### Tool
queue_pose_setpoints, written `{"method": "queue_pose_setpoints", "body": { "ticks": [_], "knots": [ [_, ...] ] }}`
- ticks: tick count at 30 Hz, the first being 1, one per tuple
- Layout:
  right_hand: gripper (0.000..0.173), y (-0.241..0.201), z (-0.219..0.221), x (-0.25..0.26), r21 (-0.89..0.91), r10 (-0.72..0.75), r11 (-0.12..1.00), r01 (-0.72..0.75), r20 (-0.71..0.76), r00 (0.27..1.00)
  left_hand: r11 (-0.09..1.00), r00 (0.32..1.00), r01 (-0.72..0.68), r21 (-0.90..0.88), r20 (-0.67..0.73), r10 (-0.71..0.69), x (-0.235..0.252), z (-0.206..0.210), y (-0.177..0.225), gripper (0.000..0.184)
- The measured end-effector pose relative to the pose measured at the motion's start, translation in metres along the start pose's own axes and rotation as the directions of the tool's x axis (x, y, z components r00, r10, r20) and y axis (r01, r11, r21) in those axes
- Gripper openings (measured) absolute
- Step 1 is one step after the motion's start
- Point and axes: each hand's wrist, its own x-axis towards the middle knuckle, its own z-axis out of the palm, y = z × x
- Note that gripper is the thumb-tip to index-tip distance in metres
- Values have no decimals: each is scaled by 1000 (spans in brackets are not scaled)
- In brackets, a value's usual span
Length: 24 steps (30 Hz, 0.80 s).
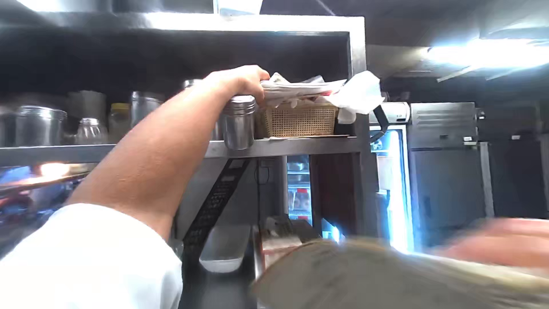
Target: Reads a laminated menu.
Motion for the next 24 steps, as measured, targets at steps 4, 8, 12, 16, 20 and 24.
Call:
{"method": "queue_pose_setpoints", "body": {
  "ticks": [4,8,12,16,20,24],
  "knots": [
    [18,11,110,88,-197,-238,943,270,171,956,1000,1000,-26,-15,7,26,-3,3,2,42],
    [13,-3,144,189,-228,-85,961,158,301,950,997,1000,-27,-77,4,27,-1,1,2,58],
    [17,16,159,234,-167,-77,979,116,225,971,996,997,-74,45,-1,74,3,-1,-3,68],
    [22,19,168,260,-107,-65,990,96,264,962,999,985,41,-20,166,-37,5,-14,-21,63],
    [26,36,174,276,21,149,985,-169,377,914,927,954,234,-292,255,-160,-14,-33,-25,44],
    [32,50,173,288,225,296,889,-398,380,876,957,963,66,-282,270,13,-44,-20,-27,48]
  ]
}}
